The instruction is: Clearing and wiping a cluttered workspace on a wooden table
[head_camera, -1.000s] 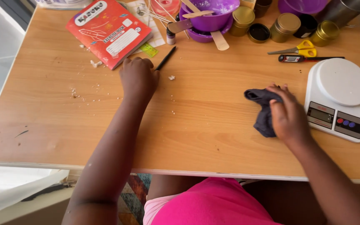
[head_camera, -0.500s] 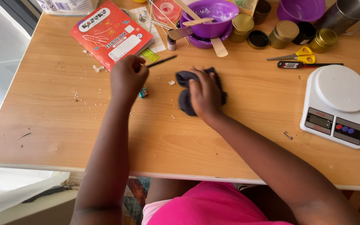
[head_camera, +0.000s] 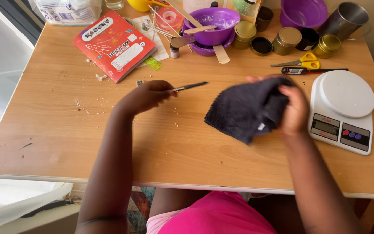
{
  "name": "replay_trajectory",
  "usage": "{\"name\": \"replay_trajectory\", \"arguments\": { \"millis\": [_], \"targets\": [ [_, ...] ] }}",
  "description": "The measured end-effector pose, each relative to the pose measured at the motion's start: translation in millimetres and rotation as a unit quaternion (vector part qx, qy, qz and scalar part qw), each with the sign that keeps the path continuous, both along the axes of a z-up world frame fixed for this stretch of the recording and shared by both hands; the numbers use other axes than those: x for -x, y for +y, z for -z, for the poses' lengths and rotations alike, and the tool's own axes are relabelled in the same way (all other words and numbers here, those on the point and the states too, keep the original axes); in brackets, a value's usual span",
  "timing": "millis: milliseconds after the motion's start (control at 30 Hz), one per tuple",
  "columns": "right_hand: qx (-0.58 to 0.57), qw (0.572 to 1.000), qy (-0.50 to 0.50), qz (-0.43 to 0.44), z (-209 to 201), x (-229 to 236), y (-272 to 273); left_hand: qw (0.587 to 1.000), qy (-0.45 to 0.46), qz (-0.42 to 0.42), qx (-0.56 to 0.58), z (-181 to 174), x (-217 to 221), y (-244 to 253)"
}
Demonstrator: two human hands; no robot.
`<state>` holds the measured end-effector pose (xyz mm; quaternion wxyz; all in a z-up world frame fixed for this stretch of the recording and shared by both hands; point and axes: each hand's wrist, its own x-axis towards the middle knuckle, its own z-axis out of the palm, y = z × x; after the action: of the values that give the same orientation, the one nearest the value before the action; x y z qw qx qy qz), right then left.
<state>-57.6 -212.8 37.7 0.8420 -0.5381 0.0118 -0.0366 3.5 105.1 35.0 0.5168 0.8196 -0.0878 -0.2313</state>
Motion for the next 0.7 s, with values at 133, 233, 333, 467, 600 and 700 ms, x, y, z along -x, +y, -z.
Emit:
{"name": "replay_trajectory", "arguments": {
  "millis": [133, 233, 333, 467, 600, 700],
  "targets": [
    [0.308, 0.945, -0.110, -0.013, -21, 30, -16, 0.996, -0.004, 0.050, -0.073, 13, -18, -42],
    [0.504, 0.858, -0.099, -0.009, 10, 30, -8, 0.969, -0.166, 0.116, -0.140, 33, -35, -79],
    [0.717, 0.689, -0.086, -0.062, 26, 36, 23, 0.950, -0.256, 0.109, -0.138, 63, -65, -128],
    [0.781, 0.620, -0.076, -0.032, 36, 41, 38, 0.888, -0.404, 0.042, -0.216, 75, -87, -191],
    [0.773, 0.629, -0.071, -0.048, 39, 41, 32, 0.853, -0.376, 0.013, -0.362, 165, -162, -270],
    [0.772, 0.629, -0.084, -0.033, 51, 37, 28, 0.850, -0.416, 0.004, -0.322, 94, -121, -251]
  ]
}}
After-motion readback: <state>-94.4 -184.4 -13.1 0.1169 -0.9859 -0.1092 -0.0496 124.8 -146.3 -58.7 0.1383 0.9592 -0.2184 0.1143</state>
